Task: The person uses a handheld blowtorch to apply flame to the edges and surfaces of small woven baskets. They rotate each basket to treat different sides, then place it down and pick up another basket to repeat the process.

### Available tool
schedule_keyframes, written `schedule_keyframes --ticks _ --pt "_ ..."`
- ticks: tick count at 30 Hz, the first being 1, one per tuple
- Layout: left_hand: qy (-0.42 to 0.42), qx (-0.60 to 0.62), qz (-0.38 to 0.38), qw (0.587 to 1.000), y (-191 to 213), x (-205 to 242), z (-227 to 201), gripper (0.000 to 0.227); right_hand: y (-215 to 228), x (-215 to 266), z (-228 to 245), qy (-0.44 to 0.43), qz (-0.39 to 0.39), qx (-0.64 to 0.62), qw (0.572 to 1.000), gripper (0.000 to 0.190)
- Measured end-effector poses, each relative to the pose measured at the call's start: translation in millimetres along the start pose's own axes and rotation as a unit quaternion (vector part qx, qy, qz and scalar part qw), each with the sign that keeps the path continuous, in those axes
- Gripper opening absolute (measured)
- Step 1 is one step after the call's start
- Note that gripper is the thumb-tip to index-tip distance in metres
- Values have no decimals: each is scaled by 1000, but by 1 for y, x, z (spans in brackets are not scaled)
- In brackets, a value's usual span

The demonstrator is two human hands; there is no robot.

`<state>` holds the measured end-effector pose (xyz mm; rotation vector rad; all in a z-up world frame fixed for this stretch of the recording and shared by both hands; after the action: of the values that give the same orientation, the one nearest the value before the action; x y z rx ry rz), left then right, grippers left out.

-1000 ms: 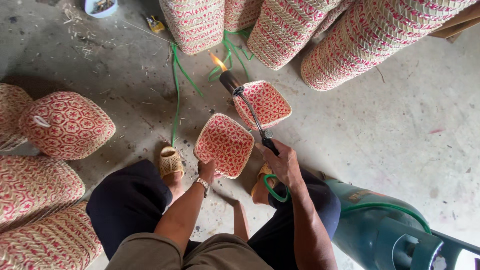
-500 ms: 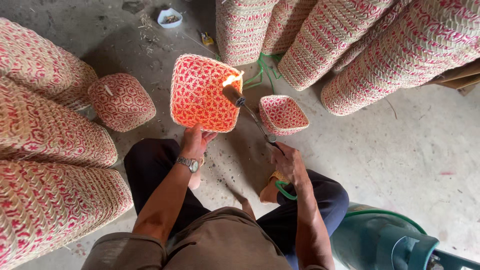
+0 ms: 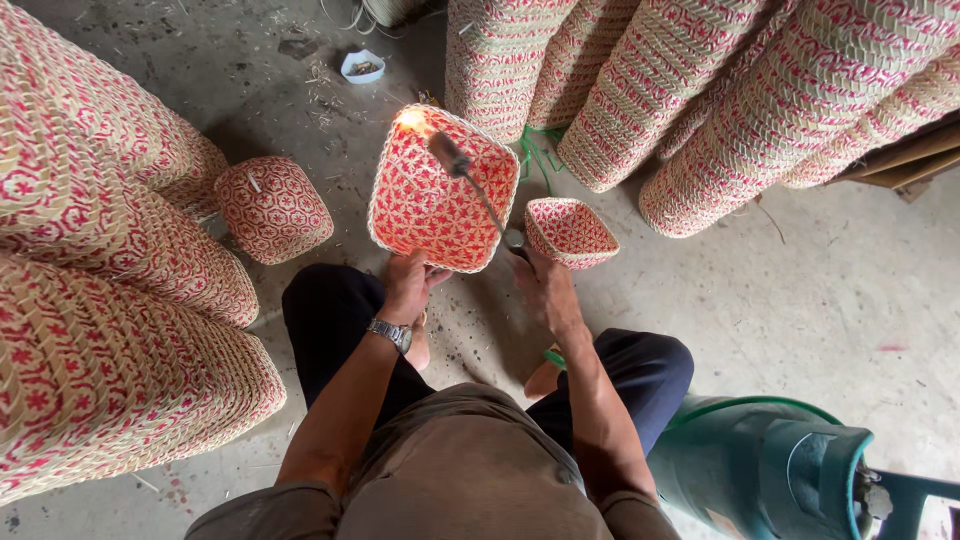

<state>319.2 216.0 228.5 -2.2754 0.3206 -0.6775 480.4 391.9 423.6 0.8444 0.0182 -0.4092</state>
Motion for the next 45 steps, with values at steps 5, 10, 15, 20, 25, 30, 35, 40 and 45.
schedule_keyframes --ticks 5,10,15,20,25,30,35,40,45 --pt "-89 -74 49 992 11 -2 -46 39 49 30 1 -190 29 43 980 24" --pt "-83 -196 -35 977 -8 -13 -82 45 70 27 12 -146 25 12 989 27" --pt "-109 -228 -8 968 -12 -7 -97 41 81 16 22 -106 14 -37 994 33" --pt "-113 -245 -15 963 17 -24 -99 37 94 36 24 -229 40 -18 972 34" --pt "-115 -272 -27 955 31 -54 -91 35 100 27 36 -138 23 -40 989 41" --pt "-161 -7 161 974 33 -68 -132 56 125 19 43 -201 51 -9 978 44" --pt "-401 -564 40 721 -23 -15 -187 77 136 16 40 -186 63 -23 980 44" --pt "-276 -575 -3 770 -34 -5 -202 65 135 17 35 -203 60 -32 977 48" --pt "-271 -402 89 870 -6 -18 -190 41 126 21 30 -200 70 -49 976 50"
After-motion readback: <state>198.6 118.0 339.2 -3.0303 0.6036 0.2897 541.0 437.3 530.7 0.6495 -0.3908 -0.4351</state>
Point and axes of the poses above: each hand's wrist, its own x-axis away from the middle knuckle, its own y-axis out of the back of the hand, z = x × y, the point moved 4 cm from there along -x, towards the middle knuckle, and after that the axes turned 12 degrees about x, right-handed, at the moved point
